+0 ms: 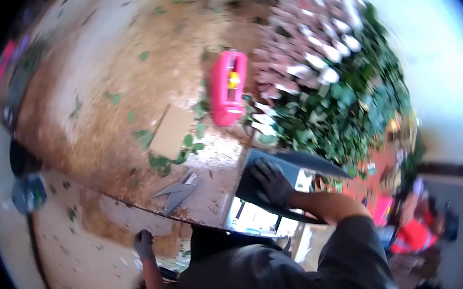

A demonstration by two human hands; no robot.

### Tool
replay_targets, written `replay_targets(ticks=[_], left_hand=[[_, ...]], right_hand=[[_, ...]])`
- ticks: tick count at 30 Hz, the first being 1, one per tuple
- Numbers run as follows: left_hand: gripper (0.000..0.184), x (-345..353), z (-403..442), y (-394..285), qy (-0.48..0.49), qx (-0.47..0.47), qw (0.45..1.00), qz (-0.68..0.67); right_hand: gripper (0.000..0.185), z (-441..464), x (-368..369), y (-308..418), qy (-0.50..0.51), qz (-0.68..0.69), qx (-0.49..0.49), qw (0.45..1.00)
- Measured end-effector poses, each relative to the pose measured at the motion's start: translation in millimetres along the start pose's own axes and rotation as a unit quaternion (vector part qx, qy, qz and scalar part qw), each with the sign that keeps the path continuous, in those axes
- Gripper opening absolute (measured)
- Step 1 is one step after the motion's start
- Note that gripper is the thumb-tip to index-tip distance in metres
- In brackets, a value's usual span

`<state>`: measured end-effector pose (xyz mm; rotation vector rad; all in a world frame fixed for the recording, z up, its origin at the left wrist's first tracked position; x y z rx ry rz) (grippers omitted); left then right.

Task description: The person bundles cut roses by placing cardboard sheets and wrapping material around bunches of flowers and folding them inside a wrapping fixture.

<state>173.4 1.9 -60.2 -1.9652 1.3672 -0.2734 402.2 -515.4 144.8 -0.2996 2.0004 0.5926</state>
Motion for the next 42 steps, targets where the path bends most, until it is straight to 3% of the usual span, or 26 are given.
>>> replay_targets(ticks=[1,2,4,6,8,10,12,13,14,16,18,19,21,22,24,25,27,29,33,35,37,39,40,42], left_hand=[[0.023,4.4,-28.9,-41.3,-0.06,-0.035,0.997,-0.027],[0.024,12.3,-41.4,-87.3,-0.061,0.009,0.998,0.013],[0.025,29.6,-72.3,-166.0,-0.051,0.056,0.995,0.061],[0.026,56.9,-111.3,-266.5,-0.016,0.238,0.959,0.156],[0.028,97.8,-138.6,-349.6,-0.001,0.343,0.918,0.199],[0.021,147.1,-169.0,-404.6,0.072,0.468,0.859,0.192],[0.013,208.3,-205.0,-435.8,0.138,0.471,0.854,0.175],[0.012,239.5,-214.7,-442.6,0.196,0.49,0.823,0.208],[0.013,269.4,-225.3,-445.8,0.252,0.506,0.789,0.242],[0.015,326.6,-247.6,-434.3,0.395,0.418,0.771,0.274],[0.018,367.2,-254.4,-413.5,0.459,0.456,0.658,0.385],[0.018,382.5,-250.5,-407.5,0.458,0.457,0.653,0.393],[0.028,408.3,-253.6,-369.5,0.565,0.369,0.549,0.494],[0.028,416.4,-252.5,-361.9,0.562,0.366,0.548,0.499],[0.036,429.3,-262.5,-337.7,0.592,0.382,0.408,0.581],[0.042,429.7,-264.1,-322.6,0.62,0.296,0.385,0.616],[0.045,436.3,-278.6,-308.3,0.601,0.35,0.318,0.645],[0.048,436.2,-283.0,-305.5,0.609,0.305,0.309,0.664],[0.059,424.4,-308.5,-308.7,0.625,0.35,0.314,0.623],[0.064,419.6,-319.1,-308.2,0.549,0.402,0.309,0.664],[0.054,417.4,-332.7,-299.6,0.506,0.446,0.291,0.678],[0.037,413.8,-326.6,-287.0,0.402,0.527,0.244,0.708],[0.026,409.3,-327.2,-284.8,0.367,0.58,0.267,0.676],[0.026,405.7,-322.9,-279.1,0.361,0.576,0.279,0.679]], right_hand=[[0.085,2.6,-3.8,2.4,0.002,0.015,-0.006,1.0],[0.085,3.8,-6.1,-1.2,-0.021,0.025,0.016,0.999],[0.083,-4.7,-17.9,0.8,-0.082,0.016,-0.035,0.996],[0.081,-11.3,-24.9,2.0,-0.103,0.028,-0.034,0.994],[0.078,-6.8,-33.2,7.7,-0.16,0.029,-0.06,0.985],[0.078,-11.7,-35.8,8.0,-0.172,0.039,-0.061,0.982],[0.076,-16.2,-32.3,4.9,-0.188,0.022,-0.082,0.979],[0.076,-13.3,-30.5,0.7,-0.201,0.029,-0.074,0.976],[0.075,-9.9,-28.5,-0.5,-0.219,0.032,-0.082,0.972],[0.074,-13.6,-25.0,-1.6,-0.236,0.046,-0.083,0.967],[0.072,-17.3,-22.0,-0.8,-0.255,0.05,-0.099,0.96],[0.072,-15.1,-20.4,-3.4,-0.263,0.054,-0.097,0.958],[0.069,-15.8,-16.9,-4.8,-0.255,0.063,-0.105,0.959],[0.069,-14.5,-15.7,-4.8,-0.259,0.068,-0.106,0.958],[0.066,-12.1,-17.3,-7.4,-0.252,0.089,-0.096,0.959],[0.066,-15.4,-19.4,-5.8,-0.251,0.093,-0.097,0.959],[0.066,-13.2,-18.7,-7.8,-0.223,0.051,-0.087,0.97],[0.067,-11.2,-14.2,-8.4,-0.226,0.061,-0.091,0.968],[0.07,-10.1,-13.3,-10.2,-0.203,0.049,-0.083,0.974],[0.072,-10.9,-9.8,-8.7,-0.196,0.052,-0.081,0.976],[0.073,-11.6,-10.4,-7.9,-0.211,0.041,-0.089,0.973],[0.073,-15.2,-16.9,-7.4,-0.217,0.046,-0.093,0.971],[0.073,-17.3,-19.4,-6.9,-0.212,0.047,-0.091,0.972],[0.073,-18.0,-19.6,-6.1,-0.224,0.045,-0.089,0.97]])
Point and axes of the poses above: each hand's wrist, its own z-axis towards the middle knuckle, its own x-axis out of the palm, y = z × x, the point moved 6 cm from there along z, towards the middle knuckle, and after that the axes turned 4 degrees about z, right-handed, at the moved point
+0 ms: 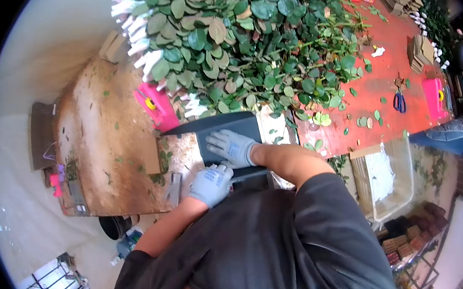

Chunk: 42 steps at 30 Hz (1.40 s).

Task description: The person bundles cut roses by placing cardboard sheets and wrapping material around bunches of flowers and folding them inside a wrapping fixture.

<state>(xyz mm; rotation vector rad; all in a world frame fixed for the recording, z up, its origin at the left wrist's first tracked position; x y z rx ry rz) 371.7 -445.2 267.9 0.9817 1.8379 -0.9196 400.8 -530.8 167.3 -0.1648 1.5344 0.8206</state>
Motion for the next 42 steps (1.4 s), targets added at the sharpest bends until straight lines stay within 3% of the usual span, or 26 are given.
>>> replay_targets(ticks=[2,4,5,6,7,8,9,12,13,14,15,17,21,22,24,25,26,27,28,29,31,32,33,35,41,42], left_hand=[[0.031,-11.7,3.7,0.4,0.058,-0.01,0.997,-0.041],[0.037,-31.6,-0.2,-0.1,0.047,0.023,0.996,-0.07],[0.044,-37.6,1.2,3.8,0.045,0.051,0.992,-0.105],[0.053,-26.9,8.3,15.1,0.123,0.054,0.968,-0.21],[0.053,-38.7,16.6,18.1,0.121,0.067,0.969,-0.204],[0.055,-75.7,24.1,16.7,-0.04,0.108,0.981,-0.156],[0.057,-110.2,24.1,12.1,-0.199,0.144,0.963,-0.11],[0.047,-147.7,55.3,11.9,-0.284,0.134,0.949,0.015],[0.047,-132.0,67.7,19.2,-0.288,0.139,0.947,0.011],[0.04,-103.1,88.5,35.8,-0.218,0.067,0.973,0.01],[0.034,-76.4,105.2,52.7,-0.144,-0.004,0.99,0.011],[0.024,-63.3,117.3,63.3,-0.133,-0.01,0.991,0.013],[0.024,-63.7,111.8,60.7,-0.165,-0.006,0.985,0.045],[0.027,-65.3,111.7,62.3,-0.153,-0.017,0.988,0.002],[0.031,-82.3,102.9,57.0,-0.144,-0.026,0.988,-0.04],[0.036,-110.6,83.2,43.0,-0.263,0.026,0.964,-0.01],[0.041,-133.4,60.1,28.5,-0.376,0.077,0.923,0.021],[0.041,-138.5,45.7,21.3,-0.377,0.073,0.923,0.021],[0.043,-135.1,32.2,11.8,-0.326,0.092,0.941,-0.005],[0.045,-126.4,18.8,4.6,-0.275,0.104,0.955,-0.031],[0.043,-73.0,-1.2,-0.6,-0.078,0.089,0.992,-0.049],[0.036,-22.2,-11.9,6.2,-0.095,0.112,0.989,-0.009],[0.025,-13.2,-13.4,6.6,-0.178,0.1,0.979,-0.025],[0.013,-8.2,-17.3,0.6,-0.147,0.077,0.986,0.008],[0.016,-1.0,-19.5,5.3,-0.11,0.025,0.994,0.008],[0.021,-7.5,-20.0,11.6,-0.119,0.053,0.99,-0.054]], right_hand=[[0.074,0.3,0.3,0.6,0.006,-0.01,-0.003,1.0],[0.074,0.4,3.1,0.2,0.015,-0.02,-0.001,1.0],[0.072,-0.5,-0.3,0.4,-0.006,0.004,-0.002,1.0],[0.069,-0.6,8.6,-0.4,-0.05,0.026,-0.007,0.998],[0.066,-0.3,16.6,-7.0,-0.094,0.048,-0.011,0.994],[0.057,-1.0,-10.5,-3.1,-0.111,0.097,-0.017,0.989],[0.051,1.7,-24.8,-6.3,-0.162,0.258,-0.05,0.951],[0.048,2.9,-36.2,0.9,-0.08,0.21,0.008,0.974],[0.051,5.6,-36.9,2.4,0.033,0.189,0.055,0.98],[0.054,2.9,-31.6,1.1,0.145,0.166,0.101,0.97],[0.054,0.5,-18.6,-2.4,0.147,0.164,0.106,0.97],[0.061,1.3,-14.0,-1.7,0.0,0.114,0.021,0.993],[0.063,2.8,-6.4,-2.8,0.016,0.117,0.008,0.993],[0.063,2.6,-7.7,-1.8,0.016,0.113,0.009,0.993],[0.063,2.1,-13.6,1.6,0.107,0.082,0.054,0.989],[0.063,0.4,0.2,-3.4,0.108,0.077,0.054,0.99],[0.064,0.5,14.0,-9.8,0.01,0.105,0.036,0.994],[0.065,1.7,1.9,-6.6,-0.087,0.134,0.015,0.987],[0.067,-0.5,3.4,-12.9,-0.084,0.292,0.05,0.951],[0.067,-2.5,-2.0,-12.7,-0.077,0.297,0.036,0.951],[0.068,0.0,-3.6,-3.8,-0.052,0.093,-0.023,0.994],[0.068,2.2,-1.9,-2.4,-0.021,0.074,-0.011,0.997],[0.069,3.7,-1.0,-1.3,0.009,0.054,-0.003,0.998],[0.07,5.2,-11.5,2.2,0.007,0.039,0.003,0.999],[0.073,5.1,-6.0,7.4,0.01,0.027,-0.006,1.0],[0.072,6.5,-5.1,7.1,0.015,0.025,-0.007,1.0]])
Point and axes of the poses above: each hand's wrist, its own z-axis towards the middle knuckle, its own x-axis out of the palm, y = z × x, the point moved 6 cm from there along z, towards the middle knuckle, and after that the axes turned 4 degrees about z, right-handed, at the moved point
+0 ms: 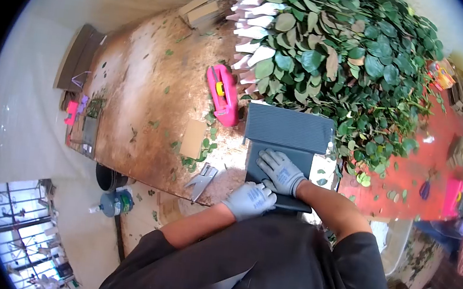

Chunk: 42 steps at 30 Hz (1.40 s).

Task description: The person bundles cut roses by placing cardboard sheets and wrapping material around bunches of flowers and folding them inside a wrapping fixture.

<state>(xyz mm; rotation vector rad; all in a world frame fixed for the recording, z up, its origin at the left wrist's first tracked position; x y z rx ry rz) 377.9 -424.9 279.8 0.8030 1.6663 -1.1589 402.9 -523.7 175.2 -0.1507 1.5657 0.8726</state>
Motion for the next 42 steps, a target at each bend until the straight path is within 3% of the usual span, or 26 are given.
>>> replay_targets(ticks=[1,2,3,4,5,6,7,8,10,11,13,17,20,23,25,26,27,28,30,32,34,36,38,41,42], left_hand=[[0.026,-8.0,0.0,5.3,-0.011,0.022,0.998,-0.066],[0.034,-19.7,-0.2,24.4,0.01,-0.035,0.973,-0.228],[0.031,-53.3,-5.1,45.3,0.069,-0.162,0.925,-0.336],[0.026,-64.5,-14.9,75.1,-0.027,-0.246,0.905,-0.347],[0.025,-70.3,-30.6,109.0,-0.181,-0.303,0.903,-0.247],[0.028,-63.0,-47.1,148.7,-0.241,-0.372,0.885,-0.144],[0.035,-55.1,-62.8,183.4,-0.209,-0.452,0.86,-0.112],[0.058,-34.7,-81.5,214.2,-0.204,-0.496,0.844,0.008],[0.085,2.3,-108.6,266.2,-0.057,-0.596,0.8,0.03],[0.085,3.5,-110.7,272.0,-0.055,-0.595,0.802,0.031],[0.1,18.1,-123.0,281.3,0.039,-0.66,0.75,0.015],[0.095,20.1,-123.8,283.1,-0.012,-0.667,0.745,0.022],[0.097,4.0,-128.4,277.7,-0.036,-0.683,0.728,-0.057],[0.096,-23.2,-141.4,258.8,-0.134,-0.687,0.713,-0.036],[0.083,-48.6,-147.5,238.0,-0.389,-0.585,0.704,-0.102],[0.083,-57.7,-146.6,227.2,-0.394,-0.583,0.703,-0.103],[0.073,-61.2,-130.7,213.1,-0.396,-0.5,0.725,-0.261],[0.063,-62.8,-112.0,192.9,-0.383,-0.4,0.725,-0.41],[0.039,-56.6,-75.5,140.2,-0.38,-0.335,0.716,-0.481],[0.03,-19.5,-42.4,114.4,-0.208,-0.241,0.742,-0.59],[0.029,26.3,-22.9,101.6,-0.071,-0.292,0.707,-0.64],[0.031,68.5,-10.4,102.0,-0.012,-0.312,0.684,-0.66],[0.031,82.5,-4.0,110.9,-0.006,-0.276,0.804,-0.527],[0.03,90.6,-6.0,118.6,-0.023,-0.274,0.828,-0.489],[0.031,91.2,-6.0,121.1,-0.009,-0.282,0.853,-0.439]], right_hand=[[0.072,0.3,0.4,-0.6,0.004,0.004,-0.004,1.0],[0.072,0.1,-3.6,0.3,0.002,0.014,-0.002,1.0],[0.072,0.1,-6.4,1.0,-0.004,0.025,0.002,1.0],[0.07,-0.2,-9.9,1.8,-0.002,0.024,0.002,1.0],[0.07,-0.7,-11.4,1.7,-0.002,0.027,0.006,1.0],[0.069,-0.3,-12.4,1.4,-0.003,0.025,0.005,1.0],[0.067,-0.4,-13.0,1.1,-0.004,0.022,0.003,1.0],[0.067,-0.1,-12.7,0.0,-0.004,0.023,0.003,1.0],[0.067,-0.2,-10.6,-0.7,-0.006,0.024,-0.001,1.0],[0.067,-0.4,-11.4,-0.6,-0.006,0.026,0.002,1.0],[0.067,-1.2,-15.6,1.1,-0.021,0.028,-0.003,0.999],[0.066,-0.7,-17.4,1.1,-0.017,0.032,-0.004,0.999],[0.066,-1.5,-20.0,2.9,-0.015,0.018,-0.001,1.0],[0.065,-2.3,-25.8,5.8,-0.03,0.013,-0.004,0.999],[0.065,-3.5,-19.8,5.0,-0.025,0.009,-0.001,1.0],[0.067,-3.4,-18.7,3.9,-0.02,0.02,0.003,1.0],[0.067,-2.4,-20.0,2.7,-0.02,0.016,0.002,1.0],[0.07,-2.9,-21.9,1.9,-0.033,0.048,0.009,0.998],[0.072,-4.7,-22.1,1.8,-0.041,0.082,0.023,0.996],[0.077,-6.9,-23.6,-1.6,-0.068,0.127,0.037,0.989],[0.077,-9.8,-14.8,-7.2,-0.083,0.139,0.037,0.986],[0.076,-6.2,-13.5,-13.9,-0.096,0.153,0.031,0.983],[0.075,-1.9,-8.9,-16.9,-0.037,0.204,0.029,0.978],[0.077,-6.0,-17.0,-18.9,0.009,0.233,0.065,0.97],[0.059,-4.4,-25.8,-16.3,-0.031,0.241,0.058,0.968]])
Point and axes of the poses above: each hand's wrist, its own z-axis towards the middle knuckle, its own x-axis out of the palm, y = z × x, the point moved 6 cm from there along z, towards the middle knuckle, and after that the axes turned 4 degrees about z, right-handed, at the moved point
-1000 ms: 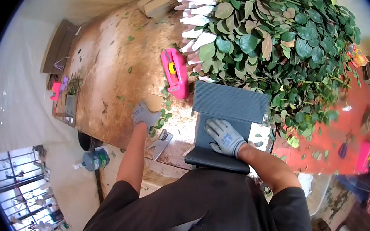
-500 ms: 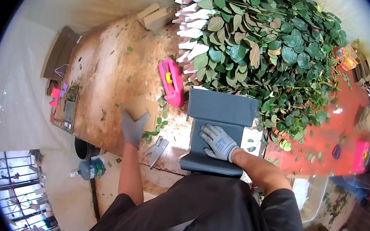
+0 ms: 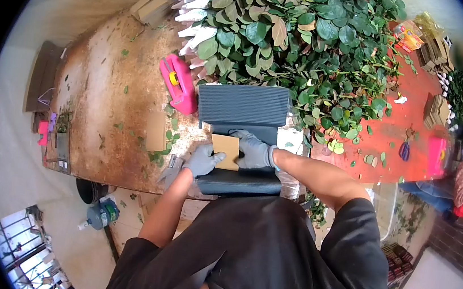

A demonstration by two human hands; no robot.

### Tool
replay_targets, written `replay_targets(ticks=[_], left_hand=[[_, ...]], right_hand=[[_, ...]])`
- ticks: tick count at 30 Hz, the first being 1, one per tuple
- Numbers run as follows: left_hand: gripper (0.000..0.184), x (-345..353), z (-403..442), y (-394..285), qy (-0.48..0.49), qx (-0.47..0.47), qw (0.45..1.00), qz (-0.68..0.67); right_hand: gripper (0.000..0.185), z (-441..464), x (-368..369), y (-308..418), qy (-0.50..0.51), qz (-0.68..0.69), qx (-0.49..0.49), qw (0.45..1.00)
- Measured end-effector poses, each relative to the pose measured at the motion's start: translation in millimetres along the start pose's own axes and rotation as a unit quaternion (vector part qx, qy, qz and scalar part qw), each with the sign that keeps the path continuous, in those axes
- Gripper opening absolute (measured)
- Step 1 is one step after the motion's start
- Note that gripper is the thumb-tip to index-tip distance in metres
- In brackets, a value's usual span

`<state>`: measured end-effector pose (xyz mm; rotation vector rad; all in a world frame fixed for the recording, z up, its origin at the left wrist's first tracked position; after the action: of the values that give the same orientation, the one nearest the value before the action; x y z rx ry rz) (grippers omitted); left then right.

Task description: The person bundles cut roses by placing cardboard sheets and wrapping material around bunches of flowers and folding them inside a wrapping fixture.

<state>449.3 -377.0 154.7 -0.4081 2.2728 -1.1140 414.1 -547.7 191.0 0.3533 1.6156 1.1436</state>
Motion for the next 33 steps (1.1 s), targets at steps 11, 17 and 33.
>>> replay_targets(ticks=[11,17,33], left_hand=[[0.049,-21.8,-29.1,-38.8,0.049,0.037,0.928,0.368],[0.06,-17.5,-37.0,-33.5,0.112,0.01,0.865,0.489],[0.054,-10.3,-23.2,-3.0,0.15,0.019,0.861,0.485]], right_hand=[[0.049,-21.1,-2.2,-31.1,-0.012,0.157,0.454,0.877],[0.043,11.2,5.9,-31.9,0.082,-0.02,0.371,0.925],[0.04,27.8,3.9,12.3,0.042,-0.25,0.302,0.919]])
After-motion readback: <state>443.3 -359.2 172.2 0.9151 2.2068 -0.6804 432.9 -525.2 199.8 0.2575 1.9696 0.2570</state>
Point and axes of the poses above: each hand's wrist, its own z-axis towards the middle knuckle, its own x-axis out of the palm, y = z × x, the point moved 6 cm from there along z, towards the middle knuckle, and after that the axes turned 4 degrees about z, right-handed, at the moved point
